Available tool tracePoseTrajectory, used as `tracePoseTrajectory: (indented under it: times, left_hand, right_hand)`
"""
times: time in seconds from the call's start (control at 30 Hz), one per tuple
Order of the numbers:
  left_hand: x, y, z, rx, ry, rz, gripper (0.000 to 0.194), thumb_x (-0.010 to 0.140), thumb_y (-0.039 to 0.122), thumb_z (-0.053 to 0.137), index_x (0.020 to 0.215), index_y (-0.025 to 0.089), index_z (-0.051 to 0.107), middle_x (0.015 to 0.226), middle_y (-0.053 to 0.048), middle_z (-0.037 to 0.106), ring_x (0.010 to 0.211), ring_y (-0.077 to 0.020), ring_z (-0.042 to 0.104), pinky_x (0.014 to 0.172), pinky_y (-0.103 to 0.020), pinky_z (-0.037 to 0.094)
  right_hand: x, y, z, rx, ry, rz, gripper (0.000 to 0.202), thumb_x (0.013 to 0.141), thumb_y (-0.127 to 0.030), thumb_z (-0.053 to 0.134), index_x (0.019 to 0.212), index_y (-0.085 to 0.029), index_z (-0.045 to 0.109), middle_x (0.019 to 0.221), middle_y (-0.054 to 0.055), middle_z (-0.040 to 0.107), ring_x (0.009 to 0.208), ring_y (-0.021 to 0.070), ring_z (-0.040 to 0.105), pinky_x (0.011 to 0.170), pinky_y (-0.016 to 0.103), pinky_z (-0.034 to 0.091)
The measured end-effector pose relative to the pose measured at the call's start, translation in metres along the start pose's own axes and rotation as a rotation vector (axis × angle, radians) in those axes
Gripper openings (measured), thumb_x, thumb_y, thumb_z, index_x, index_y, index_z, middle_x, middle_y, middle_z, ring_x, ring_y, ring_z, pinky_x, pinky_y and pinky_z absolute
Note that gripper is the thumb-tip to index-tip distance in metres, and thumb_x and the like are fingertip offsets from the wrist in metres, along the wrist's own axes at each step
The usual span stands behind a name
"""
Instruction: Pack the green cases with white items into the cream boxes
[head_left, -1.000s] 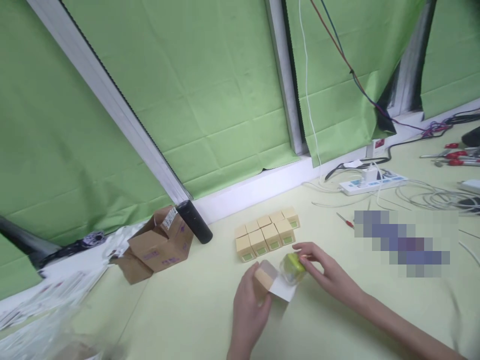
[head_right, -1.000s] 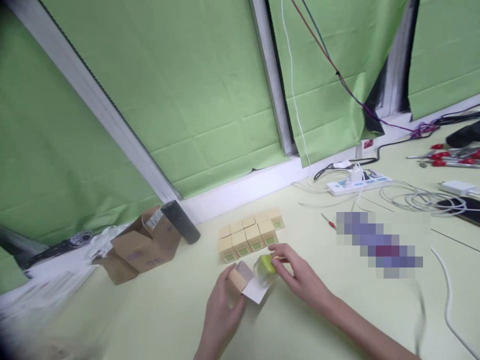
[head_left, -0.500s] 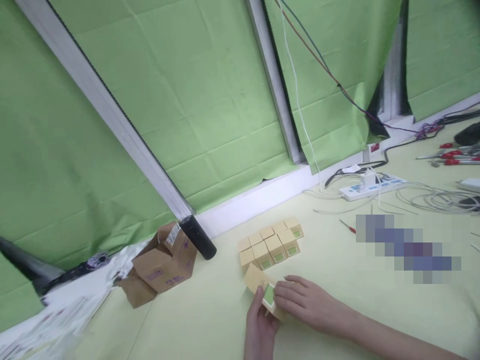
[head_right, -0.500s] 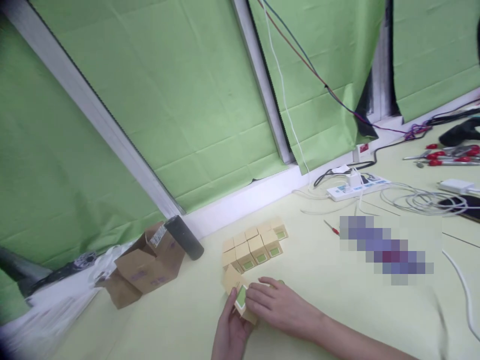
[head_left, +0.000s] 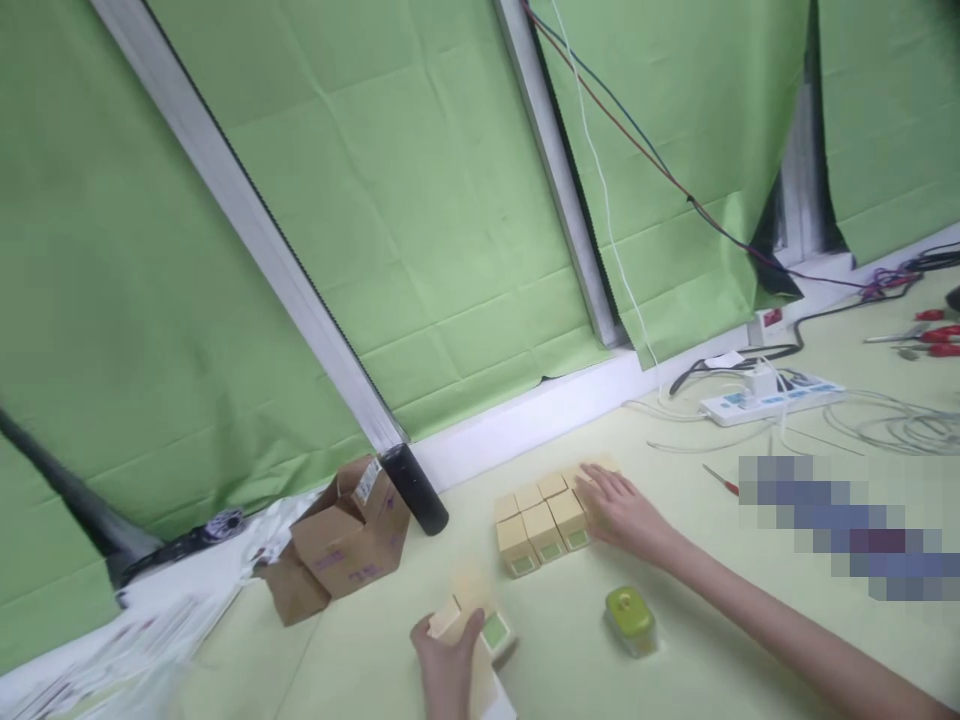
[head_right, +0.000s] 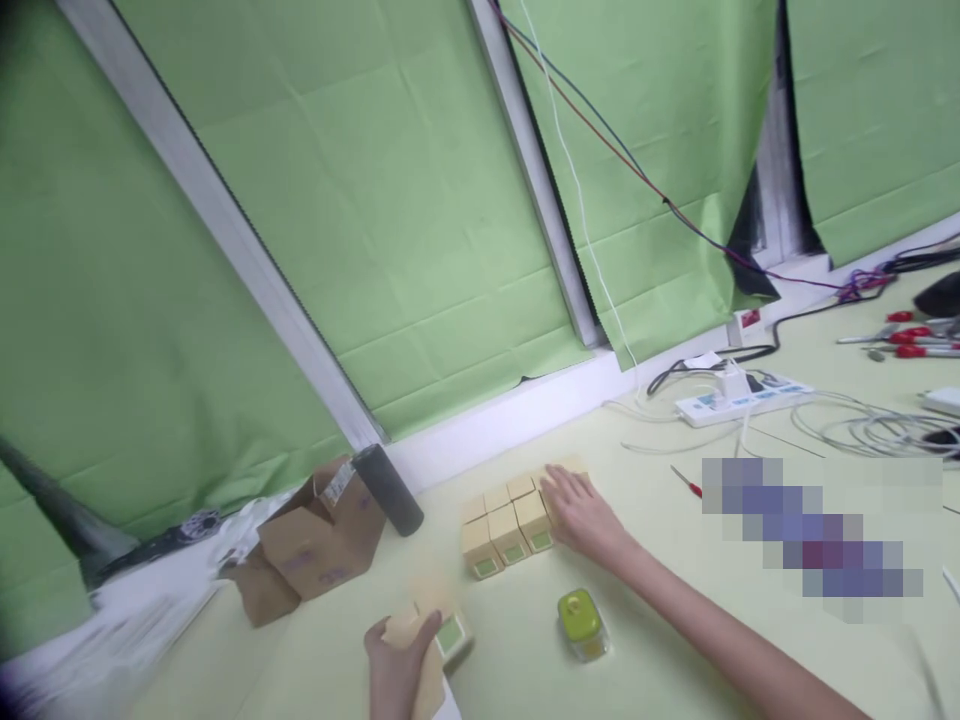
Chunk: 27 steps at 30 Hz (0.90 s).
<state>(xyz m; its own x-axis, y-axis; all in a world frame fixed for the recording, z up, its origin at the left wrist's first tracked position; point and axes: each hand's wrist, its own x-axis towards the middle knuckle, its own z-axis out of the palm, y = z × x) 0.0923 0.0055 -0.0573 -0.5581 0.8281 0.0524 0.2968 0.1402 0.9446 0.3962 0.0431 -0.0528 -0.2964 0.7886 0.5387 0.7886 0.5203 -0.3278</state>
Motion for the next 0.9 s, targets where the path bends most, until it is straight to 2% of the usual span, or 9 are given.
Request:
tracePoseTrajectory:
  times: [0.2, 0.33, 0.4, 0.47, 0.53, 0.6, 0.7, 0.8, 0.9]
  left_hand:
    - [0.002, 0.004, -0.012, 0.408, 0.1, 0.084, 0.066, 0.057, 0.024, 0.069, 0.115, 0.008, 0.041, 0.124, -0.027, 0.045, 0.124, -0.0437, 0.033, 0.099, -0.056, 0.026]
    - [-0.013, 0.014, 0.0, 0.507, 0.293, 0.471, 0.046, 0.074, 0.038, 0.052, 0.113, 0.013, 0.043, 0.124, -0.02, 0.047, 0.121, -0.0359, 0.038, 0.101, -0.053, 0.025]
    - [-0.028, 0.016, 0.013, 0.357, 0.182, 0.677, 0.045, 0.077, 0.039, 0.049, 0.115, 0.015, 0.043, 0.124, -0.018, 0.049, 0.12, -0.0313, 0.041, 0.103, -0.048, 0.026]
    - [-0.047, 0.017, 0.028, 0.23, -0.153, 0.79, 0.055, 0.076, 0.036, 0.053, 0.125, 0.016, 0.038, 0.129, -0.016, 0.047, 0.122, -0.0279, 0.041, 0.104, -0.044, 0.029]
    - [-0.065, 0.017, 0.039, 0.212, -0.502, 0.81, 0.071, 0.07, 0.032, 0.061, 0.133, 0.017, 0.031, 0.134, -0.014, 0.045, 0.124, -0.0276, 0.04, 0.103, -0.041, 0.033]
    - [-0.078, 0.019, 0.043, 0.282, -0.654, 0.78, 0.075, 0.068, 0.027, 0.062, 0.136, 0.017, 0.032, 0.127, -0.013, 0.051, 0.117, -0.0282, 0.046, 0.097, -0.04, 0.039]
    - [-0.085, 0.021, 0.04, 0.438, -0.563, 0.721, 0.071, 0.069, 0.023, 0.06, 0.135, 0.019, 0.035, 0.108, -0.011, 0.058, 0.103, -0.0289, 0.053, 0.085, -0.04, 0.045]
    - [-0.083, 0.02, 0.034, 0.538, -0.507, 0.753, 0.067, 0.065, 0.015, 0.059, 0.13, 0.026, 0.043, 0.104, -0.008, 0.055, 0.098, -0.0284, 0.054, 0.078, -0.039, 0.046]
    - [-0.08, 0.014, 0.034, 0.519, -0.529, 0.872, 0.069, 0.061, 0.002, 0.053, 0.124, 0.03, 0.047, 0.106, -0.006, 0.052, 0.101, -0.0251, 0.052, 0.077, -0.034, 0.046]
  right_hand:
    - [-0.015, 0.032, -0.016, 0.073, -0.108, 0.048, 0.054, 0.069, -0.007, 0.053, 0.12, -0.023, 0.047, 0.124, 0.009, 0.055, 0.114, 0.0263, 0.05, 0.089, 0.039, 0.043]
    - [-0.025, 0.013, -0.042, 0.16, -0.128, 0.039, 0.057, 0.071, -0.01, 0.056, 0.125, -0.024, 0.041, 0.121, 0.007, 0.055, 0.109, 0.0236, 0.052, 0.086, 0.034, 0.045]
    - [-0.028, -0.007, -0.049, 0.272, -0.133, 0.056, 0.052, 0.071, -0.01, 0.057, 0.119, -0.025, 0.044, 0.118, 0.005, 0.055, 0.107, 0.022, 0.053, 0.085, 0.032, 0.046]
    - [-0.031, -0.029, -0.049, 0.391, -0.138, 0.069, 0.051, 0.067, -0.008, 0.06, 0.113, -0.025, 0.046, 0.113, 0.003, 0.057, 0.102, 0.0206, 0.055, 0.081, 0.029, 0.047]
    - [-0.034, -0.047, -0.041, 0.393, -0.134, 0.003, 0.05, 0.062, -0.005, 0.064, 0.106, -0.025, 0.049, 0.104, 0.002, 0.059, 0.094, 0.0204, 0.056, 0.075, 0.029, 0.046]
    - [-0.038, -0.057, -0.031, 0.263, -0.074, -0.103, 0.047, 0.061, -0.003, 0.066, 0.1, -0.023, 0.051, 0.095, 0.002, 0.06, 0.086, 0.0208, 0.056, 0.071, 0.03, 0.045]
    - [-0.043, -0.062, -0.024, 0.087, 0.022, -0.18, 0.029, 0.065, -0.016, 0.072, 0.086, -0.02, 0.054, 0.083, 0.004, 0.06, 0.075, 0.0214, 0.055, 0.063, 0.031, 0.041]
    - [-0.047, -0.066, -0.03, 0.144, -0.089, -0.19, 0.017, 0.078, -0.034, 0.064, 0.083, -0.022, 0.054, 0.067, -0.002, 0.058, 0.062, 0.0164, 0.055, 0.059, 0.027, 0.039]
    - [-0.049, -0.072, -0.035, 0.108, -0.176, -0.192, 0.016, 0.092, -0.021, 0.042, 0.103, -0.027, 0.052, 0.067, -0.005, 0.061, 0.053, 0.0122, 0.056, 0.052, 0.023, 0.034]
